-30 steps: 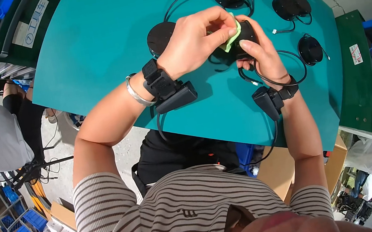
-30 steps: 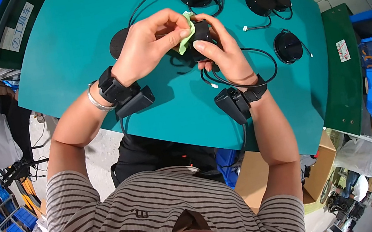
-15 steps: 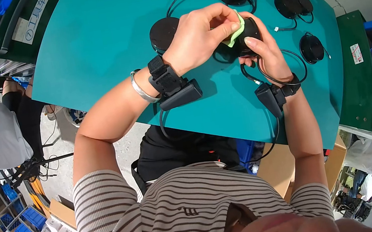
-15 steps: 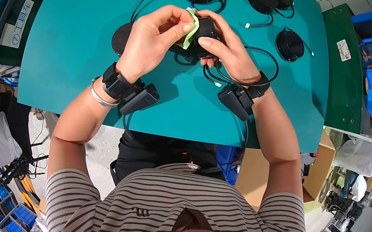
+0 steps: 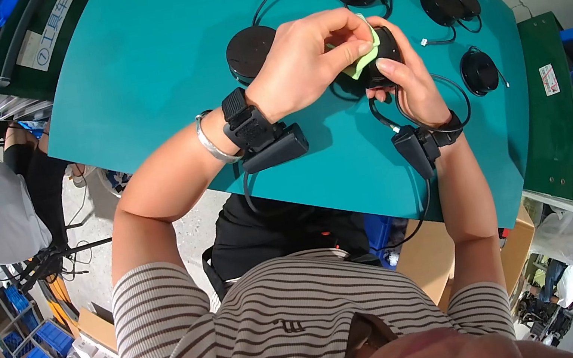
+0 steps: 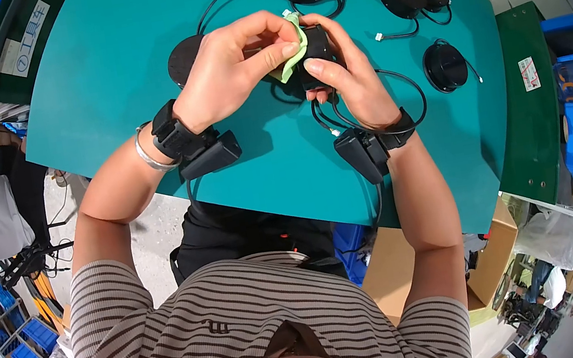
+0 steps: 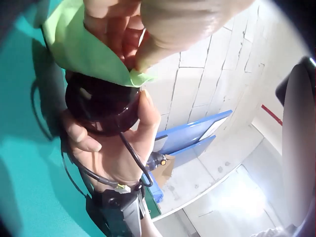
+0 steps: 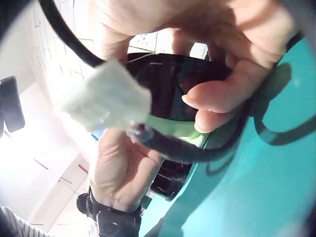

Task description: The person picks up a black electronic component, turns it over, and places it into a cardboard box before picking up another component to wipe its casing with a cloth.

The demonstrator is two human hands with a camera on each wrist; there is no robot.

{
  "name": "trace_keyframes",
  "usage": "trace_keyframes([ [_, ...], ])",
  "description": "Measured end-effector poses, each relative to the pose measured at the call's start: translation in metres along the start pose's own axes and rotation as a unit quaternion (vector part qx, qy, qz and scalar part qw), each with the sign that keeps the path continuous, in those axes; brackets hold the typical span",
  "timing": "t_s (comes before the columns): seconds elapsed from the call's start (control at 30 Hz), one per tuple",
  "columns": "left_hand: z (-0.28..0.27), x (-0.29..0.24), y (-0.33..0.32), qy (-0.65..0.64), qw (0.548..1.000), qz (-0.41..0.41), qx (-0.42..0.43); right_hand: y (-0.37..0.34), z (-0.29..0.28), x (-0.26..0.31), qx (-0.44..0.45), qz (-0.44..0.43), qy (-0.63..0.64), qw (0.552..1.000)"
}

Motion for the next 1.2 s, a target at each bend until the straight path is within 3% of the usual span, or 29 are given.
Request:
trace_keyframes([
  [0.3,-0.001,0.008,0.004,-0.038,0.998,-0.038,0.017,0.0,0.002,0.002,0.008,-0.01,-0.017,1.0],
  [0.37,0.0,0.001,0.001,-0.003,1.0,0.018,0.008,0.001,0.0,0.002,0.007,-0.005,-0.011,1.0],
  [0.5,-0.006,0.005,0.004,0.026,0.999,-0.022,-0.003,0.0,0.002,0.001,0.013,0.0,-0.025,1.0],
  [0.63,-0.003,-0.002,0.001,0.027,0.999,0.038,0.007,-0.001,0.0,0.001,0.011,-0.004,-0.004,1.0],
  [0.77,-0.004,0.006,0.005,0.004,1.0,-0.022,0.01,0.0,0.0,0.0,0.016,0.005,-0.007,1.0],
  [0.9,0.0,-0.002,0.0,-0.002,0.999,0.032,0.043,0.0,0.001,0.001,0.017,-0.013,0.026,0.999],
  [1.1,-0.003,0.002,0.002,-0.016,0.999,-0.031,0.032,0.0,0.001,0.002,0.026,0.004,-0.008,1.0],
  [1.2,-0.004,-0.003,0.001,0.012,0.999,-0.008,0.036,-0.001,0.002,0.003,0.015,0.004,0.005,1.0],
])
Point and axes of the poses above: each hand's wrist, its own y-axis towards the middle knuckle, its own z-axis out of the palm, x = y × z, the point moved 3 cm from there along y, towards the middle knuckle, and after that the axes turned 13 degrees about y, right-handed, at the moved point
